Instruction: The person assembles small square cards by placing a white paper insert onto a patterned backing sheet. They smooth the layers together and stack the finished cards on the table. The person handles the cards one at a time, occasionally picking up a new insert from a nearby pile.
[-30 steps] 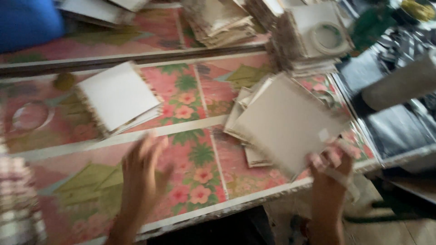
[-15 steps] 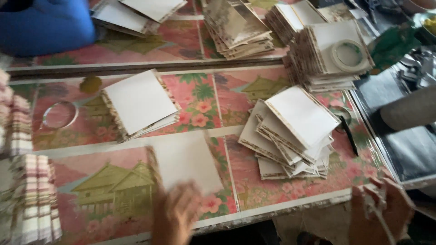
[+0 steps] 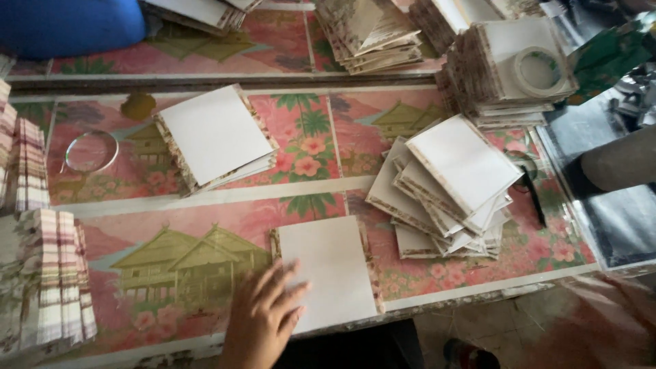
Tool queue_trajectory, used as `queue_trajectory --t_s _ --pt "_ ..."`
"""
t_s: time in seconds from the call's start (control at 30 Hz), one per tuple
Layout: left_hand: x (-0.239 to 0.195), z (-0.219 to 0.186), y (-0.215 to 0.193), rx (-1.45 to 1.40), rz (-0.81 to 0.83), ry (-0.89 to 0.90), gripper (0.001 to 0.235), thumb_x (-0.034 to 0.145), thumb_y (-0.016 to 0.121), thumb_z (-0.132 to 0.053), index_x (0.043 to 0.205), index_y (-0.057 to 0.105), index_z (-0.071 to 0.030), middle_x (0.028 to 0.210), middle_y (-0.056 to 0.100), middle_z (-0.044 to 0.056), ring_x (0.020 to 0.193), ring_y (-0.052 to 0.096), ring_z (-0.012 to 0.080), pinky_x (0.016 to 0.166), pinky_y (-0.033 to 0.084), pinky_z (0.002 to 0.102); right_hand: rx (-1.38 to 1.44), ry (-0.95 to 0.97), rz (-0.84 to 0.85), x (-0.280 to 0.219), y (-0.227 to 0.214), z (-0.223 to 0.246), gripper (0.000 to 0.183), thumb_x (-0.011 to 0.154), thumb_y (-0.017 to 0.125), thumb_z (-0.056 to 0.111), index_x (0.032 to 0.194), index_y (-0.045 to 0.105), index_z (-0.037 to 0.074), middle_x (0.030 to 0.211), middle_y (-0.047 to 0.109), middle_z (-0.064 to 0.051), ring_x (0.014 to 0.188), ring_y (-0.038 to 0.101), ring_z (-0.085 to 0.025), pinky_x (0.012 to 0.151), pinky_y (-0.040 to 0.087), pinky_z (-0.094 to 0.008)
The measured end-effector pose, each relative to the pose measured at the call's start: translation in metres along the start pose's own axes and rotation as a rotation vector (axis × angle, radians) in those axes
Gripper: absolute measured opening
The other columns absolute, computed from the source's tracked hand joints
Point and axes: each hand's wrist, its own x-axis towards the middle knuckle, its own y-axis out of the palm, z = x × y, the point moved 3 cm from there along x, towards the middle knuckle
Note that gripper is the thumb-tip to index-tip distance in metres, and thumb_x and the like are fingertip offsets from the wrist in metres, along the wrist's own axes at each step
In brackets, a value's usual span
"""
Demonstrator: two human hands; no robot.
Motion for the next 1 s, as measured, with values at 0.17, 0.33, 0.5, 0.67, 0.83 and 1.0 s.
queue_trajectory --t_s 0.17,0.33,0.5,0.67,0.83,1.0 --pt "0.015 -0.008 0.003 0.175 -0.062 -0.009 0.044 0.095 0.078 -0.035 0.138 0.072 -0.031 0.162 0.058 -0.001 0.151 0.05 0.026 0.121 0.035 0.062 -0.093 -0.43 0.075 -0.081 0.228 0.168 0.014 0.082 0.09 0.009 0.092 0.082 0.014 0.136 0.067 -0.01 0.108 0.073 -0.016 0.098 0.061 -0.027" --pt "0.007 -0.01 -0.022 -0.011 -0.159 -0.177 0.016 0.096 0.078 -0.029 0.112 0.079 -0.026 0.143 0.069 -0.003 0.133 0.059 0.0255 0.108 0.039 0.048 -0.187 -0.401 0.374 -0.101 0.276 0.165 0.004 0.092 0.082 0.018 0.095 0.081 0.016 0.14 0.06 -0.011 0.113 0.066 -0.024 0.091 0.059 -0.034" --pt "-0.017 0.007 -0.016 0.01 -0.074 -0.353 0.007 0.082 0.089 -0.038 0.085 0.083 -0.039 0.137 0.068 -0.015 0.123 0.053 0.0288 0.096 0.044 0.054 -0.25 -0.43 0.441 -0.1 0.293 0.168 0.003 0.093 0.079 0.018 0.093 0.077 0.015 0.14 0.063 -0.014 0.117 0.065 -0.028 0.093 0.057 -0.038" --pt "-0.017 0.005 -0.017 0.044 -0.016 -0.413 0.014 0.078 0.09 -0.041 0.09 0.083 -0.041 0.143 0.065 -0.019 0.129 0.05 0.0299 0.095 0.04 0.058 -0.285 -0.448 0.467 -0.098 0.308 0.17 0.005 0.09 0.082 0.017 0.093 0.077 0.017 0.141 0.061 -0.011 0.112 0.061 -0.029 0.092 0.059 -0.039" --pt "-0.017 0.005 -0.016 0.031 0.016 -0.476 0.015 0.075 0.09 -0.036 0.088 0.084 -0.041 0.143 0.066 -0.019 0.128 0.052 0.0306 0.096 0.043 0.06 -0.299 -0.455 0.469 -0.098 0.313 0.17 0.006 0.087 0.081 0.014 0.09 0.076 0.017 0.141 0.062 -0.012 0.111 0.059 -0.029 0.092 0.059 -0.038" --pt "-0.017 0.004 -0.014 0.016 0.038 -0.488 0.015 0.076 0.089 -0.037 0.091 0.084 -0.041 0.145 0.063 -0.021 0.128 0.051 0.0295 0.099 0.041 0.06 -0.315 -0.456 0.463 -0.097 0.316 0.168 0.005 0.091 0.079 0.017 0.089 0.074 0.017 0.141 0.062 -0.011 0.109 0.057 -0.031 0.089 0.059 -0.039"
